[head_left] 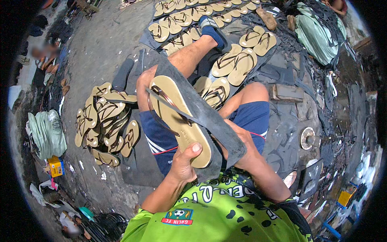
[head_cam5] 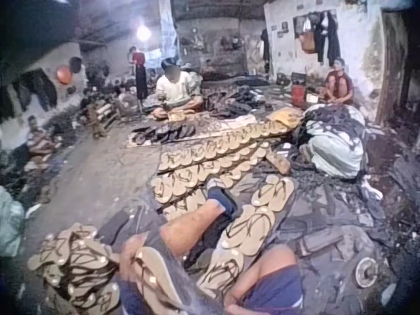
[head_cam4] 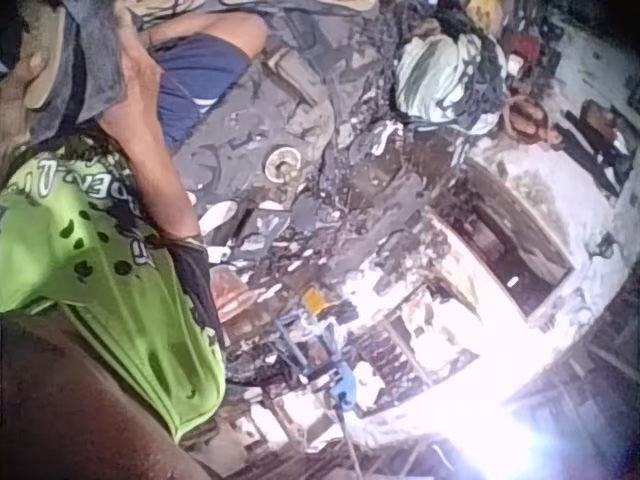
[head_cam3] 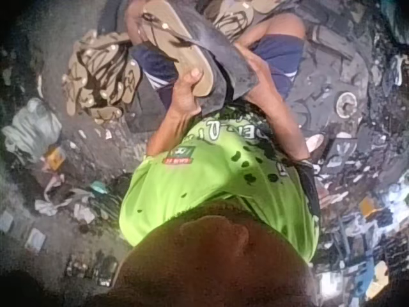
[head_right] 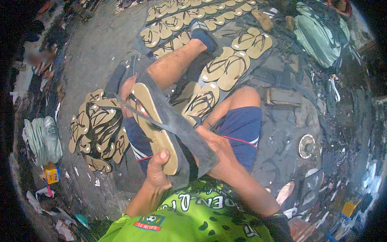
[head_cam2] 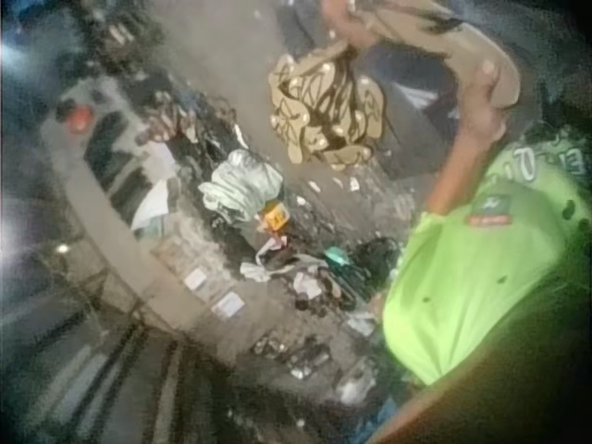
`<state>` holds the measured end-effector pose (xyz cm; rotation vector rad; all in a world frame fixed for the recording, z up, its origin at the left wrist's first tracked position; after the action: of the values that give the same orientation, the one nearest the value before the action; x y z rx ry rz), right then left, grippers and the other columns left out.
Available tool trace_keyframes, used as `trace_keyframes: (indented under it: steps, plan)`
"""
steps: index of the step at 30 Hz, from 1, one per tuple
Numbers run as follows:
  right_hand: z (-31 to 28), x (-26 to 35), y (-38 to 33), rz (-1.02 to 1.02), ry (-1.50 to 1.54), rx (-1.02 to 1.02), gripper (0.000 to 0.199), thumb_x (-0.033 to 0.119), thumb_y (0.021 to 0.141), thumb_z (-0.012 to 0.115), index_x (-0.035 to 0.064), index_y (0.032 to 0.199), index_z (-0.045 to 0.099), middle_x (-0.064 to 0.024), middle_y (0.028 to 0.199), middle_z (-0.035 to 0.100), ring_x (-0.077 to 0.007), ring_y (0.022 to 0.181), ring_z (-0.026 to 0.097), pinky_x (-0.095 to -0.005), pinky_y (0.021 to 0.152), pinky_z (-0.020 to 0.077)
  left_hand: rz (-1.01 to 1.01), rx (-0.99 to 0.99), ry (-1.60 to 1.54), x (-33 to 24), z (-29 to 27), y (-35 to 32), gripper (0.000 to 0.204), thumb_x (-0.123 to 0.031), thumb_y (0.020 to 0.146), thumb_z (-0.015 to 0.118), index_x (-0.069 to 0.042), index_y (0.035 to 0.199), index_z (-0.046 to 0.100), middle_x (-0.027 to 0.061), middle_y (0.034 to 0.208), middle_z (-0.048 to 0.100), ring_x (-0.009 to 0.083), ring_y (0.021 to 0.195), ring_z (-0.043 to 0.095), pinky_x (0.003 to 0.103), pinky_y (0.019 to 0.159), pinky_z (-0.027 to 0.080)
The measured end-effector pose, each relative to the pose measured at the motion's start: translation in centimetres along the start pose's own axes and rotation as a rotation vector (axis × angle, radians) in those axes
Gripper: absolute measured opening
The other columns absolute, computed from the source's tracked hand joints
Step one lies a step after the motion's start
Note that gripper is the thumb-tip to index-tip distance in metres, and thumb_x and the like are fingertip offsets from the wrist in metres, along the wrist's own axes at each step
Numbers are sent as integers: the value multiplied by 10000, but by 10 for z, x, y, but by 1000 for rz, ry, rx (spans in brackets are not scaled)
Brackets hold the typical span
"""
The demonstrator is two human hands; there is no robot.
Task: The person sits on the ground and uses a knife to trim excess rubber from the edges of flip-flop soles. They repeatedly pick up flip-flops, cut along the perimeter, and place them back down among a pile of similar items.
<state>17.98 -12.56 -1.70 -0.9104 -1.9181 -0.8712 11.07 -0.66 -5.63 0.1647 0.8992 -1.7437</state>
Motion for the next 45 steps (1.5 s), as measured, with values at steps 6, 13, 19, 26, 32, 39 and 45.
trace_keyframes:
  steps: [6, 13, 19, 26, 32, 39, 45]
  plan:
    - [18, -8, 42, 21, -174, 31, 265, 124, 858, 579, 81, 1115, 630, -119, 848, 575, -338, 756, 625, -404, 635, 508, 7, -65, 18, 0, -11, -12, 478, -314, 745, 730, -93, 1135, 563, 78, 925, 600, 199, 788, 624, 298, 650, 555]
    - [28, -24, 94, -82, -287, -23, 462, 99, 823, 574, 155, 1282, 568, -128, 826, 569, -355, 750, 628, -454, 630, 508, -21, -67, 98, 5, -28, -24, 523, -323, 688, 751, -74, 1112, 573, 97, 930, 591, 214, 805, 598, 316, 638, 531]
    - [10, -124, 152, 286, -295, -25, 365, 239, 948, 484, 162, 1297, 560, -208, 1083, 652, -395, 1005, 621, -468, 828, 497, 42, -76, 359, 9, -57, -48, 645, -337, 600, 805, 0, 1096, 567, 135, 892, 635, 240, 783, 632, 355, 676, 537]
    - [-5, -23, 66, 286, 335, -118, 358, 257, 933, 608, -31, 1145, 601, -152, 1053, 684, -201, 972, 634, -355, 842, 490, -98, 170, 508, -11, -46, -39, 701, -115, 681, 807, -31, 1276, 445, 60, 1083, 594, 164, 994, 595, 332, 857, 504]
    - [15, 13, 35, 433, 659, -117, 204, 150, 875, 710, -30, 943, 643, -46, 749, 680, -64, 712, 596, -251, 637, 489, 146, 125, 375, -37, -30, -20, 736, -474, 826, 598, -3, 1354, 397, 131, 1232, 570, 236, 1095, 598, 386, 934, 498]
    - [45, 46, 33, 262, 570, 104, 323, 203, 844, 761, -6, 1070, 659, -23, 833, 658, -68, 768, 575, -247, 699, 491, 72, 535, -340, -88, -13, 33, 526, -494, 969, 466, -65, 1266, 525, 107, 1032, 639, 289, 934, 677, 417, 759, 591]
    - [35, 6, 8, 388, 762, -51, 432, 246, 991, 520, -7, 1335, 452, -38, 953, 580, -84, 794, 526, -247, 691, 451, -21, 622, -697, -51, -41, 46, 595, -213, 835, 697, -34, 1337, 432, 66, 1008, 556, 189, 881, 608, 263, 771, 542]
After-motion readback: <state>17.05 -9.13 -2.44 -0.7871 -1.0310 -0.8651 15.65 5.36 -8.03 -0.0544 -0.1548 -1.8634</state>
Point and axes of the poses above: each hand's wrist, its own y-axis towards the middle knuckle, its own z-axis out of the palm, x = y × z, the point moved 7 cm from there along y, towards the middle knuckle
